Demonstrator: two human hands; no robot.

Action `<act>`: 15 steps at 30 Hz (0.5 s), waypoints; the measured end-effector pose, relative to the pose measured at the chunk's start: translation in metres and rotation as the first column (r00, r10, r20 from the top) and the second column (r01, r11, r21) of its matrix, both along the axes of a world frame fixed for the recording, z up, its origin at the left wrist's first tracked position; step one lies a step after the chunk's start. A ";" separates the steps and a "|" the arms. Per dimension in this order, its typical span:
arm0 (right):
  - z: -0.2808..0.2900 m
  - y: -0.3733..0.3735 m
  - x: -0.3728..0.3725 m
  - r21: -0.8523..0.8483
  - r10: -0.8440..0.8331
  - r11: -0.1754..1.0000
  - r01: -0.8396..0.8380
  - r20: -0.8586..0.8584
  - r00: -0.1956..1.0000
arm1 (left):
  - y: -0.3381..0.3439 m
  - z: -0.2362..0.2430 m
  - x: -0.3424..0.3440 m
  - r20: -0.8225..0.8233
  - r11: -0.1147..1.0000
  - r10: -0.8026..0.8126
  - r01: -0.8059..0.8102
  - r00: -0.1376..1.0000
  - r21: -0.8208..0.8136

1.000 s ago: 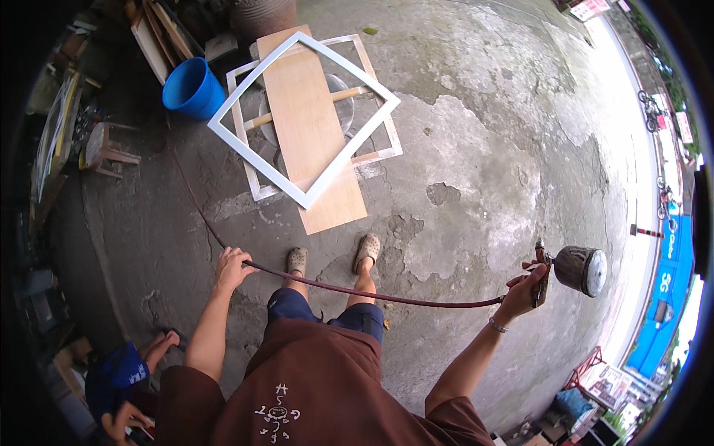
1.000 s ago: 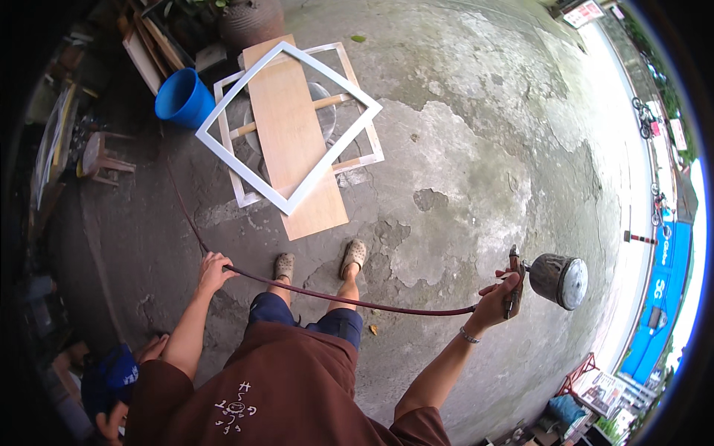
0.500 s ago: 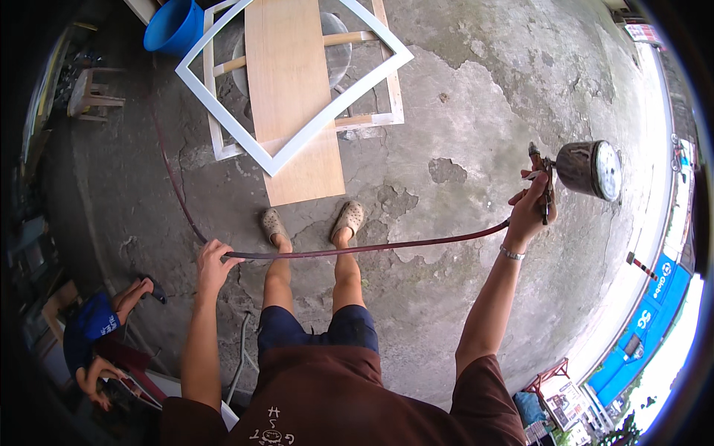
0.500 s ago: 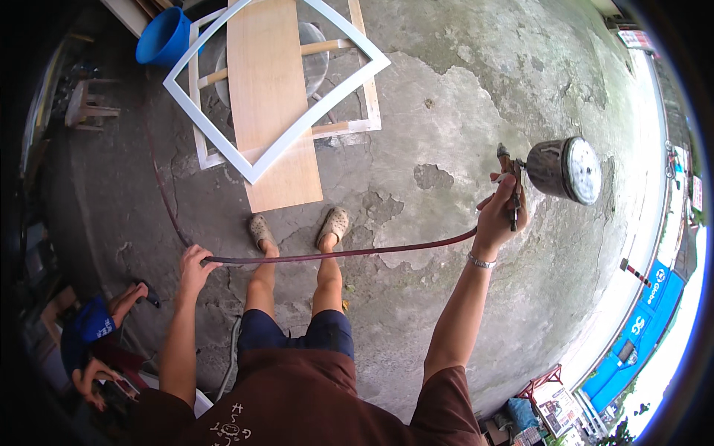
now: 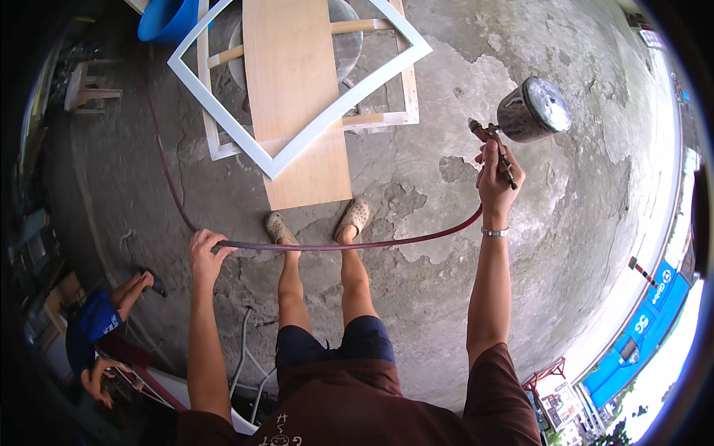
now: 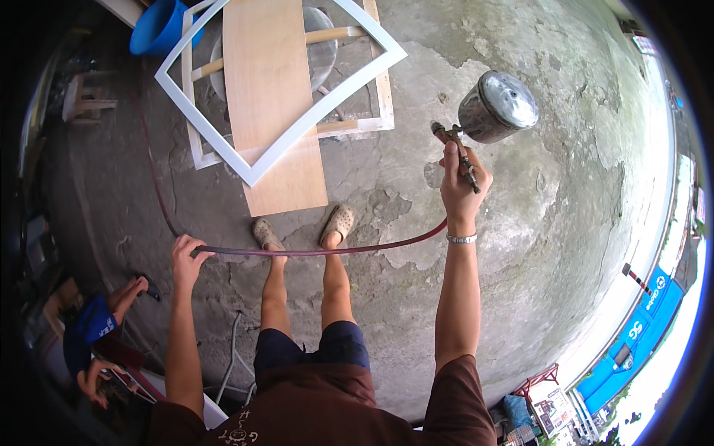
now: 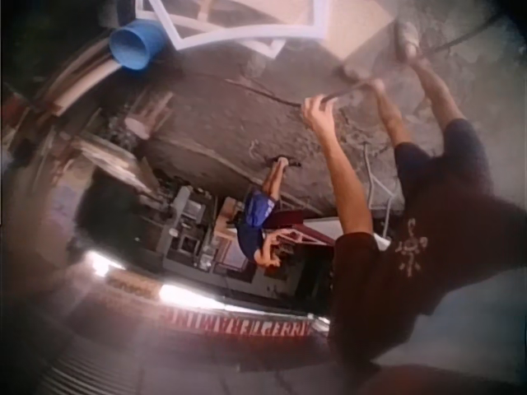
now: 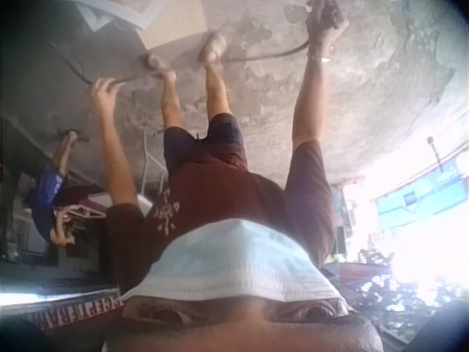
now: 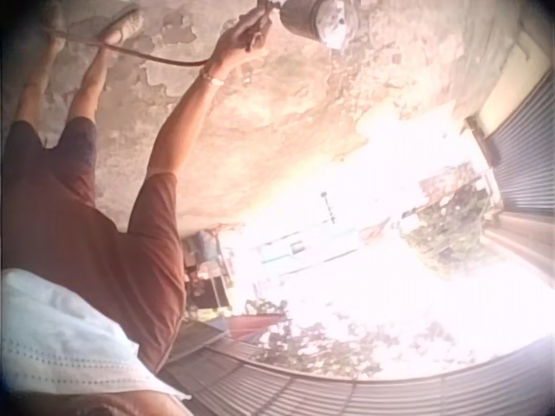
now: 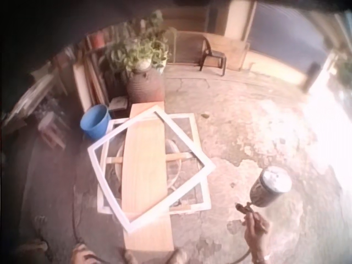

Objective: The person prepares white paint in a cup using a stirring stick, attaches the cup to a spray gun, and then uses the spray gun to apply paint to a wooden frame outdoors.

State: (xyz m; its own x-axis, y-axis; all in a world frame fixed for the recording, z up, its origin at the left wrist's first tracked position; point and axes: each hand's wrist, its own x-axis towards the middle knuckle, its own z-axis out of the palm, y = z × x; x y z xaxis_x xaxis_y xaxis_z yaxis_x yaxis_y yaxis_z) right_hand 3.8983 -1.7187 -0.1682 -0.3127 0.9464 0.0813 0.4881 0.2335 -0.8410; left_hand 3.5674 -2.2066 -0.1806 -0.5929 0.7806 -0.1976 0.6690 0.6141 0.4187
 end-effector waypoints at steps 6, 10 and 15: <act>0.002 -0.012 -0.010 -0.140 0.093 0.987 -0.083 0.060 0.994 | 0.009 0.002 -0.006 0.003 0.999 0.040 -0.040 0.999 0.017; -0.012 0.019 -0.022 -0.024 0.071 0.997 -0.068 0.103 0.992 | 0.024 0.004 -0.001 0.011 0.999 0.042 -0.042 0.999 0.021; -0.024 0.061 -0.034 0.093 0.016 0.995 -0.022 0.067 0.998 | 0.032 0.006 0.010 0.018 0.996 0.076 -0.076 0.997 0.043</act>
